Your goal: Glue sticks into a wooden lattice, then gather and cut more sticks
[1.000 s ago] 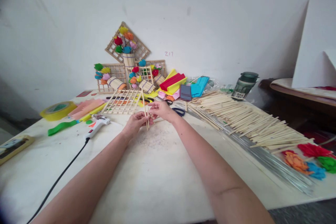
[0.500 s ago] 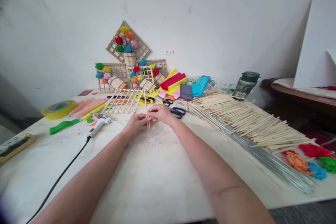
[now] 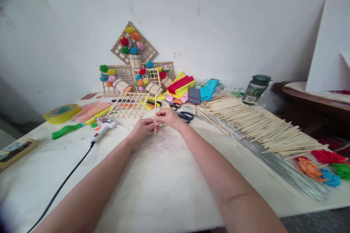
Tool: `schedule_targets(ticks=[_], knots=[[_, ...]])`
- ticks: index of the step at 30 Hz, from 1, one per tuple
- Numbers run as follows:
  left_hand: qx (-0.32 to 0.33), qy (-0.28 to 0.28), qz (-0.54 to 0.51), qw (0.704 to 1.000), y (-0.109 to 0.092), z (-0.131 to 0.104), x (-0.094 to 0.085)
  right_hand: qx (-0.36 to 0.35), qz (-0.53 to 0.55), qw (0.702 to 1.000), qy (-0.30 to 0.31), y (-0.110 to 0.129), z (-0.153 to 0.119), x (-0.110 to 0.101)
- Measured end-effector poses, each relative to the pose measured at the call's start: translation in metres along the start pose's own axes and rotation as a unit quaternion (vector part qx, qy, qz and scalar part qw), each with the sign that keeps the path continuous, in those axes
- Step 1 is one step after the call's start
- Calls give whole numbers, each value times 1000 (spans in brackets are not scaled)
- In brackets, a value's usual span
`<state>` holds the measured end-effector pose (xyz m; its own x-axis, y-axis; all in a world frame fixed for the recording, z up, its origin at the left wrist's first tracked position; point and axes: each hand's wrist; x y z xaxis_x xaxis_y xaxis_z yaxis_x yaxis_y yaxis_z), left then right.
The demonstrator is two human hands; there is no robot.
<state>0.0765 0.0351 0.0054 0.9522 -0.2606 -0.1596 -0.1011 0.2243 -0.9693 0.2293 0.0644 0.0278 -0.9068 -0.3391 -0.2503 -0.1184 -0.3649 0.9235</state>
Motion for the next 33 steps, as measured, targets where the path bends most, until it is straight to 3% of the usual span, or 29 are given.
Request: schedule_targets(ticks=[15, 21, 33], knots=[[-34, 6, -32, 999, -3, -3, -2, -30, -62, 998, -8, 1, 1, 2], [-47, 19, -29, 998, 1, -4, -2, -12, -5, 1000, -4, 5, -1, -1], [-111, 63, -171, 977, 3, -3, -6, 49, 63, 997, 21, -6, 1, -3]])
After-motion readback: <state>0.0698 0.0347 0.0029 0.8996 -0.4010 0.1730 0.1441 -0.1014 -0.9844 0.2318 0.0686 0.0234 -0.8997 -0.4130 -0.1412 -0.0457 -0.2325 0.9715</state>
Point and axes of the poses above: each hand's wrist, its own z-axis towards the middle knuckle, its own x-axis out of the palm, y = z × x, and after that the axes turned 4 degrees about x, right-handed
